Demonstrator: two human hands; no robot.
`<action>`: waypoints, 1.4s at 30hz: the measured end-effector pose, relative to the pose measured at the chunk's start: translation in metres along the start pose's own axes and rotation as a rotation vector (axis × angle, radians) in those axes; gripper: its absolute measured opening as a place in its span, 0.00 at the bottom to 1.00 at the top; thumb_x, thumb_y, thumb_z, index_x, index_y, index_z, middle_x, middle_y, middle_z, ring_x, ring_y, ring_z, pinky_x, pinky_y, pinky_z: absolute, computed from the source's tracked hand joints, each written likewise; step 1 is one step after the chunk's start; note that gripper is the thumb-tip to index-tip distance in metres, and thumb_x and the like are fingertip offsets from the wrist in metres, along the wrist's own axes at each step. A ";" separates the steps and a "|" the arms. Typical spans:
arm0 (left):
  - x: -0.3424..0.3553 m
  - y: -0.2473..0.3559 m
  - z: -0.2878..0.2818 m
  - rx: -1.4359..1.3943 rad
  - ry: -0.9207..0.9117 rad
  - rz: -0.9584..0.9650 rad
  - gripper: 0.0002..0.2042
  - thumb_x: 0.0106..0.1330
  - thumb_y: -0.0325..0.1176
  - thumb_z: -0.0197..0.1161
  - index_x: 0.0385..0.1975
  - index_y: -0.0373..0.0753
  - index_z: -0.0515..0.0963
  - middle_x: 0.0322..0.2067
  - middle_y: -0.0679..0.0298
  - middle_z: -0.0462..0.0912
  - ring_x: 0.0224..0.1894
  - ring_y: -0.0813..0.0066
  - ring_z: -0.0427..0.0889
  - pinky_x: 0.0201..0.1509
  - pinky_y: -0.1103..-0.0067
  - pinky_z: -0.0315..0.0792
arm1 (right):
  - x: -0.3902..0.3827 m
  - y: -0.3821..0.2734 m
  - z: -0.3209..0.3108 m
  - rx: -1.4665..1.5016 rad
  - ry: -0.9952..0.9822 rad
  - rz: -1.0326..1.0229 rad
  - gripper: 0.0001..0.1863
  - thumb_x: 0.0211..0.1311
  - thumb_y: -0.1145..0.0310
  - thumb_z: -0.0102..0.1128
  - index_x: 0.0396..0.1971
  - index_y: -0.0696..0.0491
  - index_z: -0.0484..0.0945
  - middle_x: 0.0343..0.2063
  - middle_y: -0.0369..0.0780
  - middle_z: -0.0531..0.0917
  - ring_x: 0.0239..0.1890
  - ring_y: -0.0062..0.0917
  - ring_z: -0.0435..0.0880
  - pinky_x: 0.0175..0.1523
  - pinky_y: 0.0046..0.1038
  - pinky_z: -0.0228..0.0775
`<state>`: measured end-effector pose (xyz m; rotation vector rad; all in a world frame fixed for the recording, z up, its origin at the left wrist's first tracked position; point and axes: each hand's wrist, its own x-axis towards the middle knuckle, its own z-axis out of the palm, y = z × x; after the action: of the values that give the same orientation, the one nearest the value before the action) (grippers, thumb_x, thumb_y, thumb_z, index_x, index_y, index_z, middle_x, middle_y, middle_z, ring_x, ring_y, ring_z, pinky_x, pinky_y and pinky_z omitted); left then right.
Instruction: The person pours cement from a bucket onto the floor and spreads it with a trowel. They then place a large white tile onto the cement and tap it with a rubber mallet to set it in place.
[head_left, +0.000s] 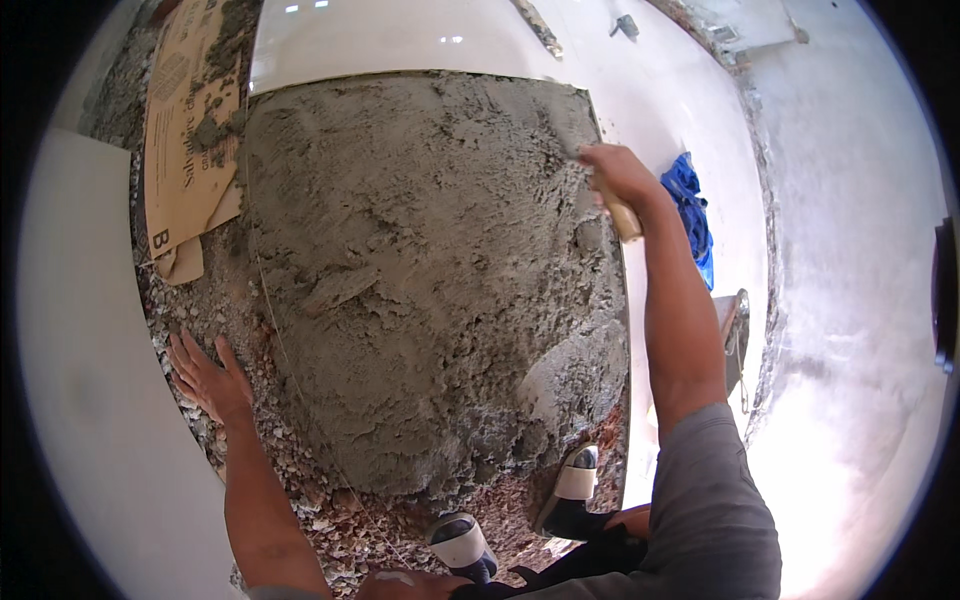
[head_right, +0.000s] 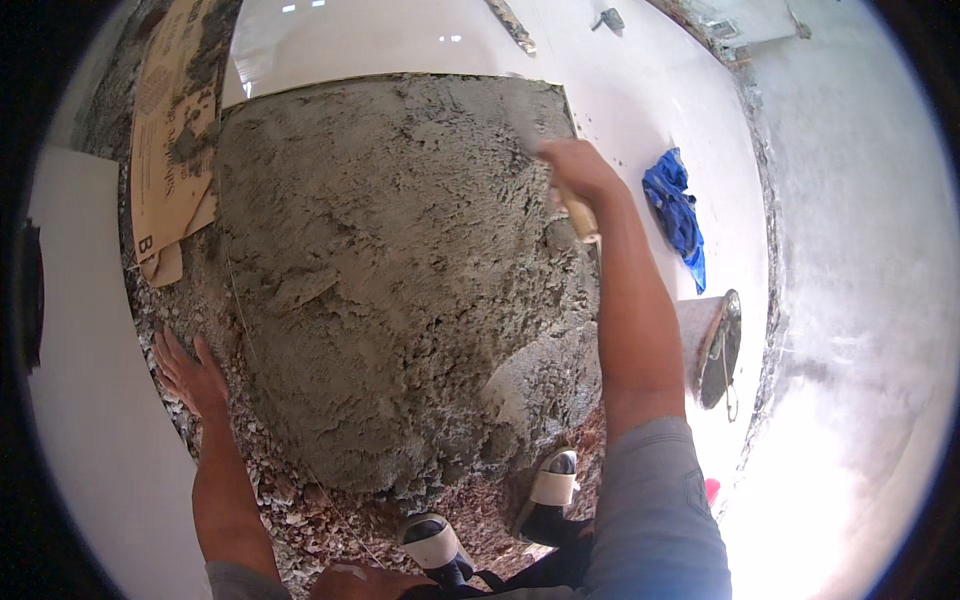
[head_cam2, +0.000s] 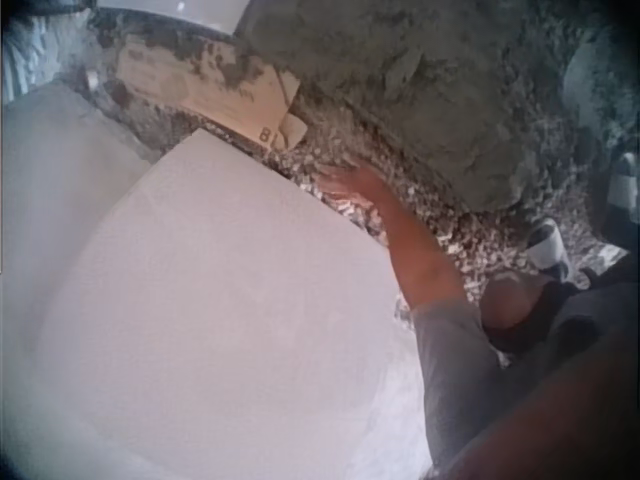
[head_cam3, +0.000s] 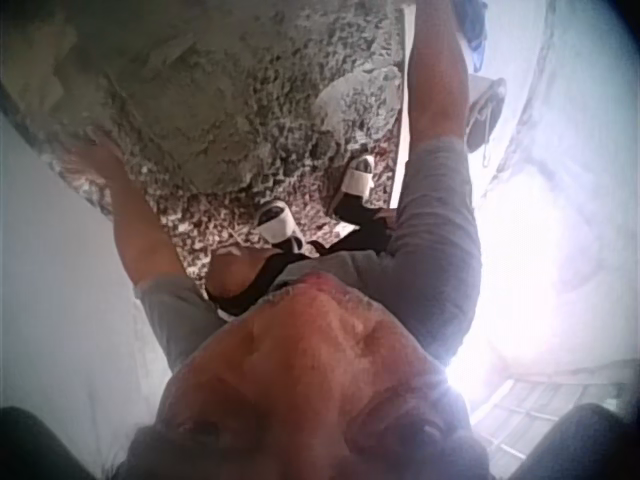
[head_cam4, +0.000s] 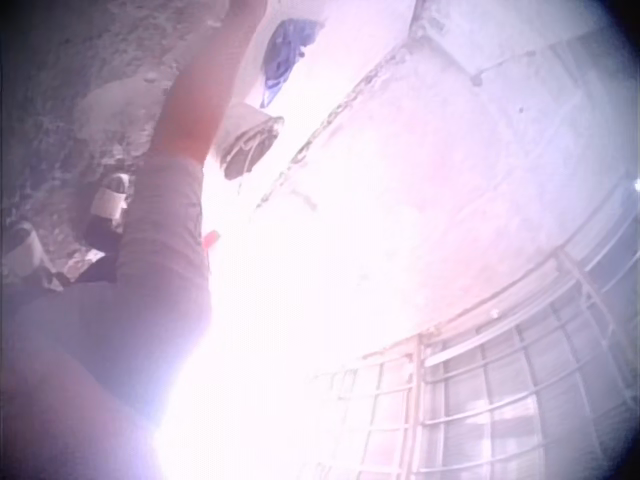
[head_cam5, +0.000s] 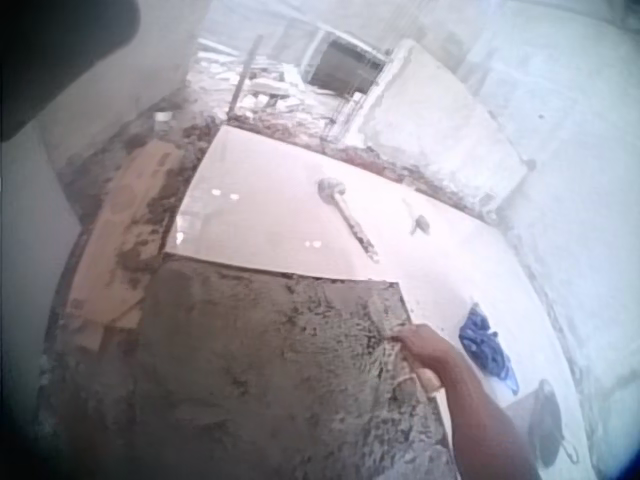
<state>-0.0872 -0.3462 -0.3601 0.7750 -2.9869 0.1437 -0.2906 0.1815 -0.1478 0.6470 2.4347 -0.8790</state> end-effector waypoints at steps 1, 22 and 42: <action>0.000 0.000 0.000 -0.009 0.017 0.007 0.30 0.71 0.57 0.36 0.68 0.47 0.51 0.70 0.66 0.46 0.72 0.68 0.41 0.74 0.63 0.35 | 0.000 0.008 -0.002 0.163 0.094 0.158 0.17 0.66 0.61 0.49 0.44 0.60 0.73 0.21 0.40 0.74 0.14 0.20 0.72 0.15 0.27 0.69; 0.001 0.001 -0.003 -0.003 -0.007 0.006 0.31 0.71 0.57 0.36 0.69 0.49 0.50 0.70 0.65 0.47 0.73 0.68 0.39 0.74 0.63 0.37 | -0.010 -0.119 0.170 -0.827 -0.166 -0.492 0.10 0.64 0.72 0.49 0.37 0.63 0.76 0.30 0.43 0.83 0.24 0.27 0.83 0.29 0.29 0.79; 0.002 0.005 -0.014 -0.004 -0.073 -0.012 0.31 0.70 0.57 0.38 0.68 0.46 0.51 0.70 0.65 0.47 0.73 0.66 0.39 0.74 0.62 0.37 | -0.022 -0.092 0.125 -0.730 -0.007 -0.356 0.21 0.67 0.55 0.41 0.34 0.56 0.77 0.29 0.43 0.82 0.31 0.30 0.81 0.39 0.36 0.76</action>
<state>-0.0914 -0.3413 -0.3463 0.8149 -3.0496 0.1119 -0.2922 0.0278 -0.1790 -0.0587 2.6416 -0.0565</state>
